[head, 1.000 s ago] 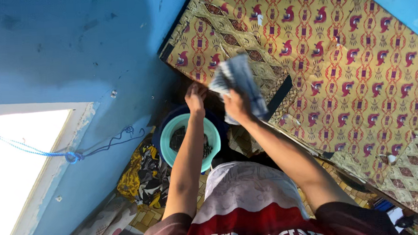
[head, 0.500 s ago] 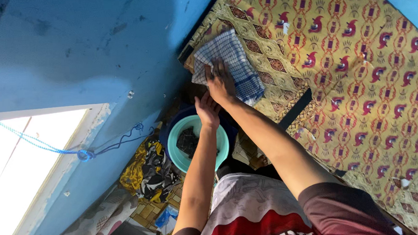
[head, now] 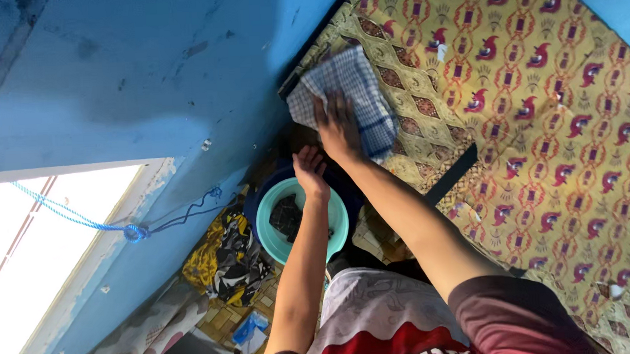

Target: The person wipes a patterned mattress cover repeatedly with a small checkered cloth, occasionally dipping the cloth into a blue bucket containing dark items and water.

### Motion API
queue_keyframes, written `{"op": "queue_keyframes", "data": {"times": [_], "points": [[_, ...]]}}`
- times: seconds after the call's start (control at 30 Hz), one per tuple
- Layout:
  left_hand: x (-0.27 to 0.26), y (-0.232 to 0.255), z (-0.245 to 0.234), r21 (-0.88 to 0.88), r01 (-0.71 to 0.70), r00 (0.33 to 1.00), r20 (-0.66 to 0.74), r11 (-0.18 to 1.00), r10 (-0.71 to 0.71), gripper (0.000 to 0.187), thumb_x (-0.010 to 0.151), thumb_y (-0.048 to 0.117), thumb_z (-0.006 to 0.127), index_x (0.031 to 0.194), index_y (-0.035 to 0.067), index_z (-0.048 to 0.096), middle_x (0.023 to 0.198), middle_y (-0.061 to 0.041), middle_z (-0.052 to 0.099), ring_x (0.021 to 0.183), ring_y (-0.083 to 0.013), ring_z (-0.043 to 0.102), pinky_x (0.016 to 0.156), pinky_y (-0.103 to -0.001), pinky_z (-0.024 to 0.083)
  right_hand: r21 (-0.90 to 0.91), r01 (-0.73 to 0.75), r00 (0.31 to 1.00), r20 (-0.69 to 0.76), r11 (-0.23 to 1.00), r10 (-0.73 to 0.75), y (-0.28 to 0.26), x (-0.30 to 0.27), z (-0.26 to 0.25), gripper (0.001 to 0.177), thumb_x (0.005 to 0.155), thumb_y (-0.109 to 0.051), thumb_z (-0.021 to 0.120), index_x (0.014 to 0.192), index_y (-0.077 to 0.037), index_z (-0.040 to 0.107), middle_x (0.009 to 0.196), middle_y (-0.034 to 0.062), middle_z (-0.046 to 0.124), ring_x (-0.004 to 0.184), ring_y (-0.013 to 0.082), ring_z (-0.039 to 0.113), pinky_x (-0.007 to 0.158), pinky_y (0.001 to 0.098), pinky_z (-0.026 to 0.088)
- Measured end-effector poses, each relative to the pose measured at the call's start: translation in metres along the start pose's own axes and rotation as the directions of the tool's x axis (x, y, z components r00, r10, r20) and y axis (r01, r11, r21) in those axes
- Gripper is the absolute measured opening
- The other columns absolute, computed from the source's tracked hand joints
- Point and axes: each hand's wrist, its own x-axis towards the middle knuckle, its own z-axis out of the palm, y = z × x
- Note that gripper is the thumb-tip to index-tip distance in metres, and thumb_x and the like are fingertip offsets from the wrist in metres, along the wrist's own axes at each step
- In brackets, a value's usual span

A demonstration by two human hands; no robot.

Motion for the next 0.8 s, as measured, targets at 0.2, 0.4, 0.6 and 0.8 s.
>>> {"op": "queue_keyframes", "data": {"times": [0.2, 0.4, 0.6, 0.8], "points": [[0.005, -0.002, 0.031, 0.164, -0.088, 0.996, -0.016, 0.982, 0.092, 0.054, 0.102, 0.048, 0.048, 0.133, 0.007, 0.064, 0.124, -0.008, 0.068, 0.105, -0.0224, 0.062, 0.088, -0.038, 0.048, -0.028, -0.029, 0.998, 0.051, 0.999, 0.031, 0.029, -0.077, -0.010, 0.070, 0.089, -0.002, 0.059, 0.155, 0.007, 0.038, 0.152, 0.0389, 0.041, 0.146, 0.0541, 0.032, 0.121, 0.0639, 0.024], [0.004, -0.014, 0.069, 0.439, -0.316, 0.949, 0.132, 0.841, 0.288, 0.047, 0.101, 0.041, 0.068, 0.124, 0.000, 0.064, 0.110, -0.006, 0.070, 0.098, -0.0177, 0.063, 0.091, -0.032, 0.050, 0.175, -0.169, 0.984, 0.092, 0.970, 0.154, 0.050, -0.126, -0.049, 0.061, 0.078, 0.001, 0.060, 0.139, -0.008, 0.063, 0.121, 0.0322, 0.066, 0.119, 0.0443, 0.062, 0.102, 0.0483, 0.049], [0.005, -0.015, 0.079, 0.765, -0.409, 0.849, 0.118, 0.497, 0.516, 0.058, 0.081, 0.043, 0.085, 0.109, -0.001, 0.060, 0.092, -0.013, 0.066, 0.083, -0.0270, 0.062, 0.083, -0.039, 0.054, 0.323, -0.596, 0.725, 0.611, 0.735, 0.319, 0.093, -0.177, -0.138, 0.054, 0.084, -0.003, 0.061, 0.133, -0.021, 0.071, 0.080, 0.0211, 0.074, 0.061, 0.0269, 0.067, 0.058, 0.0404, 0.051], [-0.050, -0.035, 0.088, 0.807, -0.524, 0.615, 0.136, 0.274, 0.777, 0.066, 0.082, 0.029, 0.081, 0.132, -0.004, 0.055, 0.125, -0.028, 0.055, 0.112, -0.0400, 0.053, 0.096, -0.049, 0.045, 0.589, -0.671, 0.737, 0.462, 0.451, 0.492, 0.172, -0.289, -0.171, 0.039, 0.083, -0.019, 0.071, 0.121, -0.013, 0.075, 0.074, 0.0152, 0.074, 0.060, 0.0196, 0.064, 0.055, 0.0354, 0.050]]}}
